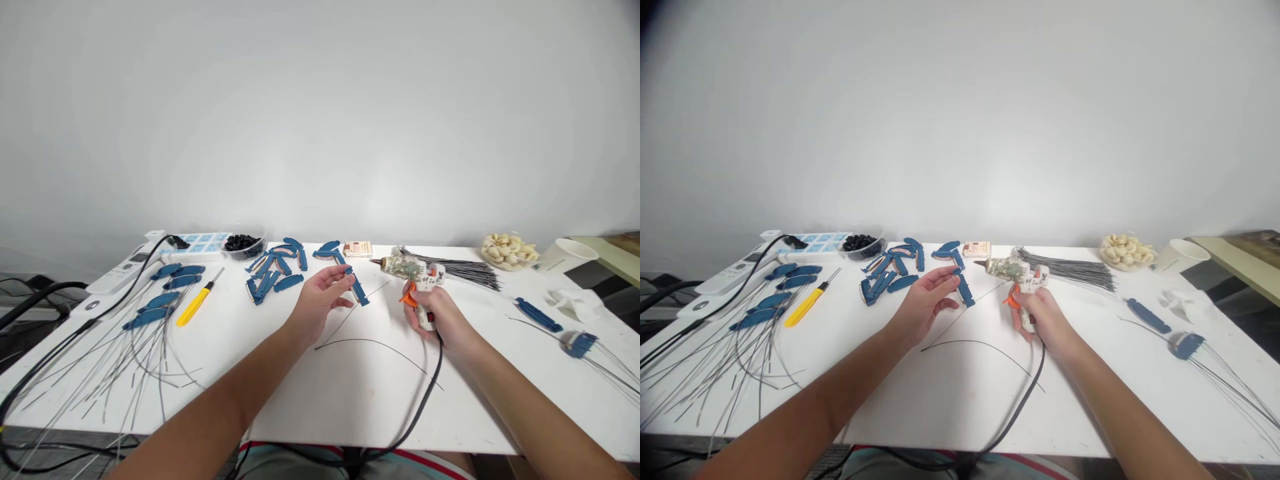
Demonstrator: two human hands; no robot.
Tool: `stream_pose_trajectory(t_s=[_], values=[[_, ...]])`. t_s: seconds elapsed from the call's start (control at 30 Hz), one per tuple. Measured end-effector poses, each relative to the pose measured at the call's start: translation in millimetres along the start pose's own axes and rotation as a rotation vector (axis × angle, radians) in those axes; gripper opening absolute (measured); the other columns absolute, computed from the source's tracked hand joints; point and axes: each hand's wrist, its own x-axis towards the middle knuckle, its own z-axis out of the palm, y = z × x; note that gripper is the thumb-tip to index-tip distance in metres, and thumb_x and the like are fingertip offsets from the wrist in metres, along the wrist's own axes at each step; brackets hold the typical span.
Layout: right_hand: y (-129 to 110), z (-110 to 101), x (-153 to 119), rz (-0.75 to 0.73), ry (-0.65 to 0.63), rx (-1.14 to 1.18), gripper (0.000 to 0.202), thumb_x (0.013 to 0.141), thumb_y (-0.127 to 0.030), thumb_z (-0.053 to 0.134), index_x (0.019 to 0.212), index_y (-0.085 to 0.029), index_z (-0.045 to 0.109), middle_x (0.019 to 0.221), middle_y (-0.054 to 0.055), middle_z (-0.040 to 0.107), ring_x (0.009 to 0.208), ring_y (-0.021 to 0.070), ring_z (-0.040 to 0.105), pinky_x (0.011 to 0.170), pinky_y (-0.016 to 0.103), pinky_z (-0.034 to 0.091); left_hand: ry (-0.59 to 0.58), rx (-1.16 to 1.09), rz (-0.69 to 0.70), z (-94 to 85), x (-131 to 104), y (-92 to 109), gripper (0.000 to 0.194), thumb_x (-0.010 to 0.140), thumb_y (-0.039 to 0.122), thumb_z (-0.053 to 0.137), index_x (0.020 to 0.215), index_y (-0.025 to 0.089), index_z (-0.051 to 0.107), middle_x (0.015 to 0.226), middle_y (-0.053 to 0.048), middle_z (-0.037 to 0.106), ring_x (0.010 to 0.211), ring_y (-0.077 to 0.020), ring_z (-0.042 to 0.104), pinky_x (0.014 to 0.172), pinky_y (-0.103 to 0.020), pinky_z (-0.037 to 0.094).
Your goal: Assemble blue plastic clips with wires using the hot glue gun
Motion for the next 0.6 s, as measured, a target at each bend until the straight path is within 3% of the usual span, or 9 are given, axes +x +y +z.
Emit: stream_pose_trajectory(t_s=[0.27, 0.6], values=[[3.7, 2.7, -0.8, -0.001, -0.067, -0.005, 0.031, 0.097, -0.034, 0.051, 0.076, -0.017, 0.064, 0.054, -0.001, 0.062, 0.035, 0.0102, 0.044, 0.047, 0.03, 0.025, -0.049, 0.022, -0.006, 6.6, -5.9, 1.7, 0.049, 0.073, 0.035, 0.096, 0.114, 0.016, 0.077, 0.089, -0.003, 0.067, 0.077, -0.0132, 0.062, 0.058, -0.023, 0.06], [-5.4, 9.0, -3.4, 0.071, -0.036, -0.119, 0.038, 0.094, -0.039, 0.061, 0.064, -0.017, 0.064, 0.051, 0.0, 0.059, 0.039, 0.0101, 0.045, 0.042, 0.025, 0.036, -0.069, 0.019, 0.033, 8.7, -8.9, 2.7, 0.05, 0.075, 0.037, 0.095, 0.116, 0.017, 0.076, 0.09, -0.003, 0.067, 0.072, -0.0115, 0.061, 0.057, -0.022, 0.06]])
